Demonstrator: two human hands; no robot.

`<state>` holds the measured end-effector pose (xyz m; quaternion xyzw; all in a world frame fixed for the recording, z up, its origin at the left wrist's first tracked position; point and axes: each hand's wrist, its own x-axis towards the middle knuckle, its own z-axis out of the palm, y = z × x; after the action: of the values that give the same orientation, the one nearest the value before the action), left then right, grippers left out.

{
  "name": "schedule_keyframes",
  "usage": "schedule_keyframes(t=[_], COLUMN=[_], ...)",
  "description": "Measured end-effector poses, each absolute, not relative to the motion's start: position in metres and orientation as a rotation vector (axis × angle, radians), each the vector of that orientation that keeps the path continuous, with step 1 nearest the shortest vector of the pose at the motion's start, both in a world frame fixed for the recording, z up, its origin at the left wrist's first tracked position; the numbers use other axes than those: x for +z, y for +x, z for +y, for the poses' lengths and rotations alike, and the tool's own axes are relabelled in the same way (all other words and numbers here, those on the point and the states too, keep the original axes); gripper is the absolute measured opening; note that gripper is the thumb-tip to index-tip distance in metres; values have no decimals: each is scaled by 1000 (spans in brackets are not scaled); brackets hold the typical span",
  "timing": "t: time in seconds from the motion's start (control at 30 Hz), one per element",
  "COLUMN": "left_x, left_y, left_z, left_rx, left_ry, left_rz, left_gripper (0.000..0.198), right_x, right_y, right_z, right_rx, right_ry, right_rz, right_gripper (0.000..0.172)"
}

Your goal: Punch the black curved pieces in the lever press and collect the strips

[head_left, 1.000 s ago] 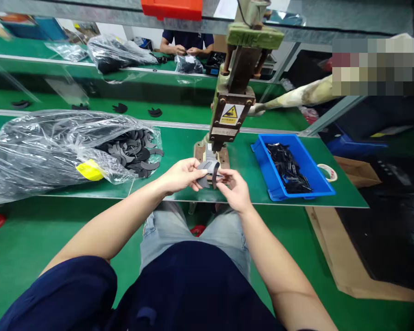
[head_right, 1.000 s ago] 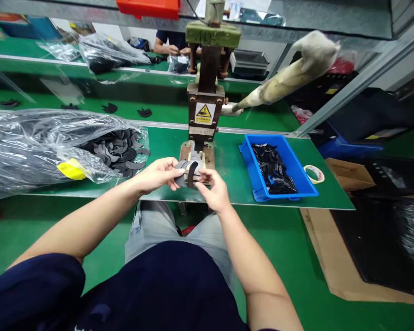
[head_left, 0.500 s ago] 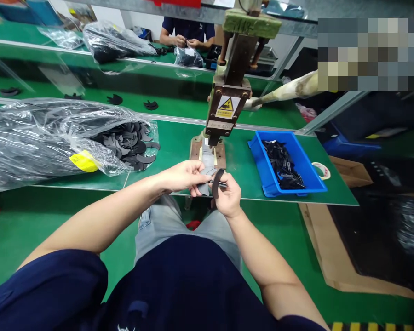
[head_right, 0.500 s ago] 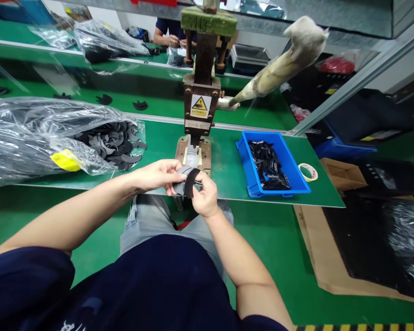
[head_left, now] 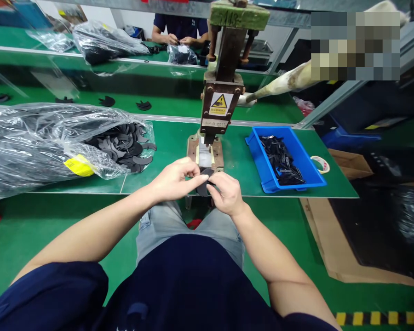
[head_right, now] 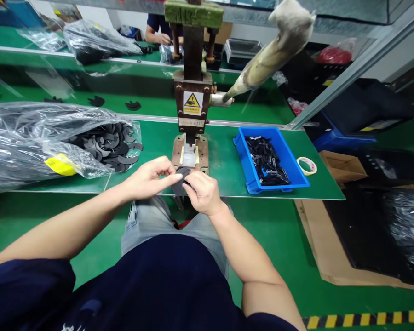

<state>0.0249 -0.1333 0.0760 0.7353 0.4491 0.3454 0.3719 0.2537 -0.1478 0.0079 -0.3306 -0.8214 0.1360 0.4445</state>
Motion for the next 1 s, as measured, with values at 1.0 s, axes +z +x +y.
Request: schedule_keyframes(t=[1.0], left_x=[3], left_y=[9], left_z=[142], left_rx=[1166], left_ry=[702], left_rz=[1521], left_gripper=[19], right_x=[-12], right_y=[334], right_z=[-188], right_rx=[515], right_ry=[-1215], right_rz=[-1786], right_gripper=[18])
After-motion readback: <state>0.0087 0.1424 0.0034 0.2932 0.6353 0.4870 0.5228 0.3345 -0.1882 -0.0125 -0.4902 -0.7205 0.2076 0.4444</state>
